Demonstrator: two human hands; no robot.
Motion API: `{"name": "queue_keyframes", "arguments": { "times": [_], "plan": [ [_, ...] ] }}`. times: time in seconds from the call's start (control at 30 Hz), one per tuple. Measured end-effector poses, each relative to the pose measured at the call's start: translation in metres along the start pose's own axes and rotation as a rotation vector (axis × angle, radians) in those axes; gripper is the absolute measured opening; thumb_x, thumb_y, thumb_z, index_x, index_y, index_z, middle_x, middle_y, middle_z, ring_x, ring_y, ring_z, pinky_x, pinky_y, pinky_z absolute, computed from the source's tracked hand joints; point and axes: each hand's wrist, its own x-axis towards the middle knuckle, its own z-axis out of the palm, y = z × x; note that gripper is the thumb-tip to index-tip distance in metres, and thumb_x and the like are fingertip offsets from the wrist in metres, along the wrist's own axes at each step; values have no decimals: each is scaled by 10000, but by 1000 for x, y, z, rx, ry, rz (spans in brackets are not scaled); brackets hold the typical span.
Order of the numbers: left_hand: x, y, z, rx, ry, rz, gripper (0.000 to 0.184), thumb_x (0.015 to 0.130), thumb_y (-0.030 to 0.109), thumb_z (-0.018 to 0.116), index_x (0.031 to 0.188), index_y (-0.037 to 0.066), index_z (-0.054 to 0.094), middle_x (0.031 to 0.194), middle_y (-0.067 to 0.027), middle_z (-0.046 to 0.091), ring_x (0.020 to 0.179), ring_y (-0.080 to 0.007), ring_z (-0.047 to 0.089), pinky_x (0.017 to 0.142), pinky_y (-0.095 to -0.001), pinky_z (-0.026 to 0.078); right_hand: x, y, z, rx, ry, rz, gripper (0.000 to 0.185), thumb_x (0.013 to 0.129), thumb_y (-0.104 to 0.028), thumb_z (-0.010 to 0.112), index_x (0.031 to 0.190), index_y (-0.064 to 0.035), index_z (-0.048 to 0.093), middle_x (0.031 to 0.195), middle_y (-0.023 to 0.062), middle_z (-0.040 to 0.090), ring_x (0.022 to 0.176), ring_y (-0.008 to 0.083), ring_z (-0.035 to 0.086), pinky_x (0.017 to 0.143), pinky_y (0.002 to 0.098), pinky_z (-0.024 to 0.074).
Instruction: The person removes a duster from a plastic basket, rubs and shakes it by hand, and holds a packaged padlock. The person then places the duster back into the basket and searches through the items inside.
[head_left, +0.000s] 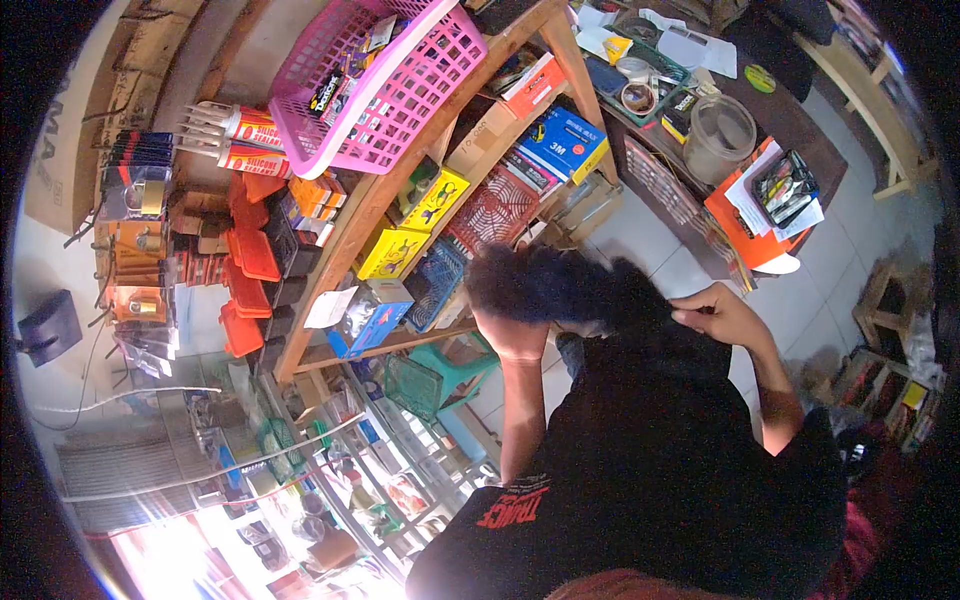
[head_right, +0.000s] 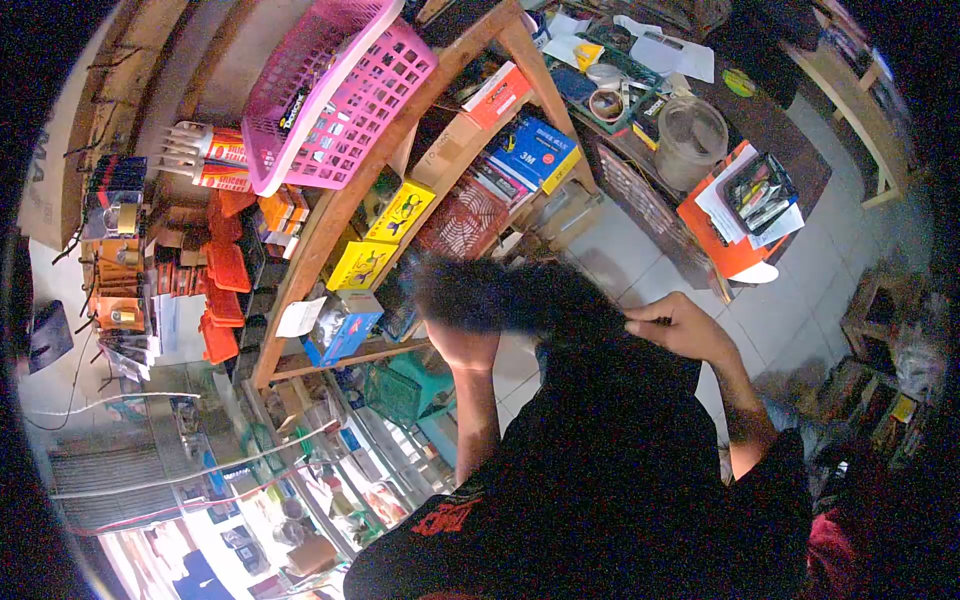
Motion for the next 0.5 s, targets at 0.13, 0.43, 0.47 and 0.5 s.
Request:
{"name": "queue_keyframes", "arguments": {
  "times": [0.13, 0.43, 0.47, 0.5],
  "plan": [
    [-5, 1, -1, 273, -42, 119, 434, 998, 342, 399, 1337, 89, 497, 1346, -86, 555, 1290, -284, 482, 1172, -500, 253, 0, -9, 3, 57, 61, 7, 264, 900, -116, 700, 1136, 3, 691, 681, -24, 608, 609, 34, 479, 553, 248, 414],
    [-13, 3, 1, 892, -123, 321, 619, 920, 438, 554, 1396, 64, 425, 1399, -156, 493, 1342, -356, 408, 1143, -544, 258, 0, -12, -4, 5, -1, 75, 305, 918, -203, 692, 1170, -33, 679, 727, 90, 707, 625, 70, 574, 597, 270, 466],
    [-15, 2, 4, 1089, -87, 413, 660, 928, 485, 542, 1428, 75, 408, 1424, -171, 474, 1358, -370, 391, 1133, -561, 272, 0, -6, -7, 1, -50, 40, 307, 918, -203, 692, 1171, -29, 677, 712, 78, 702, 615, 65, 566, 586, 267, 460],
    [-15, 1, 5, 1125, -99, 425, 657, 936, 494, 520, 1434, 81, 402, 1432, -168, 467, 1366, -368, 382, 1136, -565, 265, 0, -3, -8, -4, -101, 5, 310, 919, -203, 691, 1172, -25, 676, 697, 66, 696, 605, 60, 558, 576, 264, 455]
  ]
}}
